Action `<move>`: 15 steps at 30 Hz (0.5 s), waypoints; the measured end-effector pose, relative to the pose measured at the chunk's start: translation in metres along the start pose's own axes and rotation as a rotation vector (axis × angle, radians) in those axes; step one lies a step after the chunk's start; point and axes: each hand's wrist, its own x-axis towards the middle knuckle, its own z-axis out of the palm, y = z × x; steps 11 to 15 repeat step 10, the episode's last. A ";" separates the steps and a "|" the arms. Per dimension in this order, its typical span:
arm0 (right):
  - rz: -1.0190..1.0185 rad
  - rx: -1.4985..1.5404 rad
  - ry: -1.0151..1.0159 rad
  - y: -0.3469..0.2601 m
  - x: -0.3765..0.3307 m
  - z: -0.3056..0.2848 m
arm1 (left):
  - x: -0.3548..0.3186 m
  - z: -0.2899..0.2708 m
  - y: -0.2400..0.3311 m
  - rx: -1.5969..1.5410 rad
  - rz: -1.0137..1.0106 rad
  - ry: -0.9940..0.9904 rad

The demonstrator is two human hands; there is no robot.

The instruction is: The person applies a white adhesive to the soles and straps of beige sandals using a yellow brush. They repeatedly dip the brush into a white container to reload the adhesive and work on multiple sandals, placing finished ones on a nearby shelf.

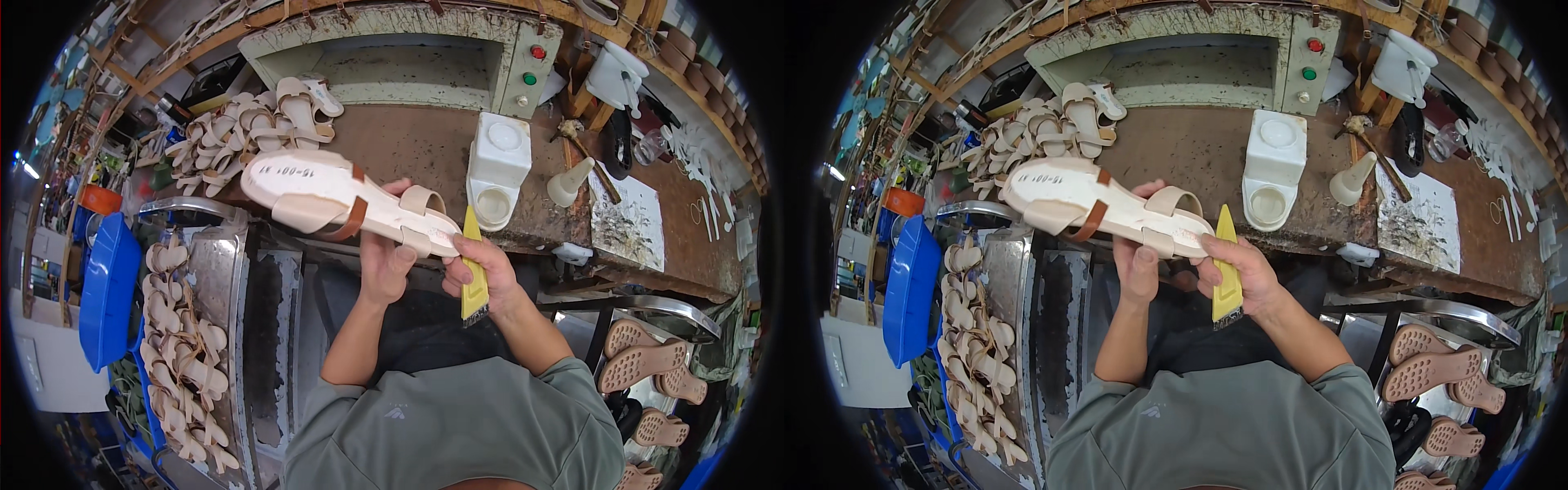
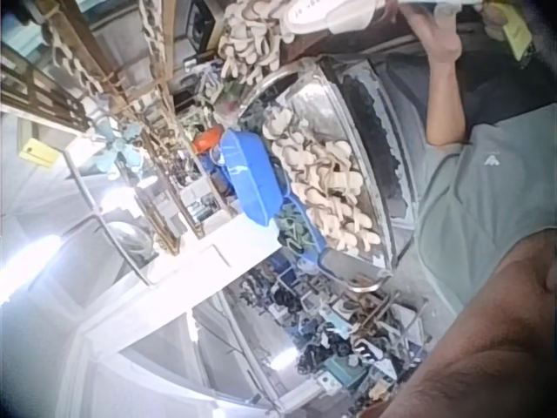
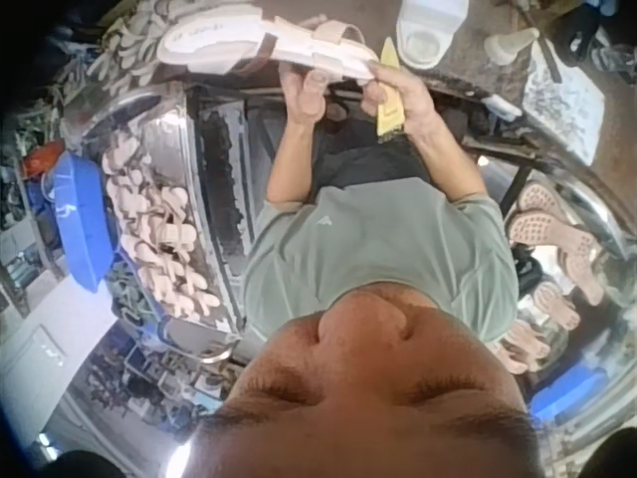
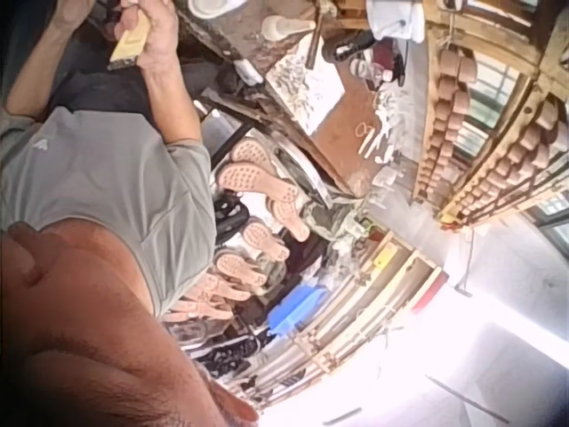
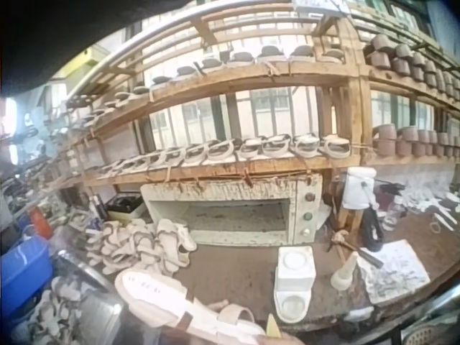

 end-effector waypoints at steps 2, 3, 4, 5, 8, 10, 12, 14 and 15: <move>0.034 0.043 -0.001 0.002 0.001 -0.005 | 0.002 -0.004 -0.011 0.136 0.096 -0.036; 0.048 0.065 0.000 0.001 0.002 -0.006 | 0.001 -0.010 -0.021 0.284 0.178 -0.036; 0.058 0.045 0.021 0.001 0.002 -0.007 | -0.001 -0.013 -0.029 0.428 0.257 -0.037; 0.067 0.023 0.041 0.000 0.001 -0.007 | -0.003 -0.014 -0.033 0.478 0.266 -0.018; 0.091 0.015 0.037 -0.003 0.003 -0.013 | -0.011 -0.013 -0.042 0.562 0.269 -0.032; 0.102 0.028 0.032 -0.003 0.003 -0.019 | -0.013 -0.016 -0.044 0.545 0.250 -0.089; 0.102 0.028 0.032 -0.003 0.003 -0.019 | -0.013 -0.016 -0.044 0.545 0.250 -0.089; 0.102 0.028 0.032 -0.003 0.003 -0.019 | -0.013 -0.016 -0.044 0.545 0.250 -0.089; 0.102 0.028 0.032 -0.003 0.003 -0.019 | -0.013 -0.016 -0.044 0.545 0.250 -0.089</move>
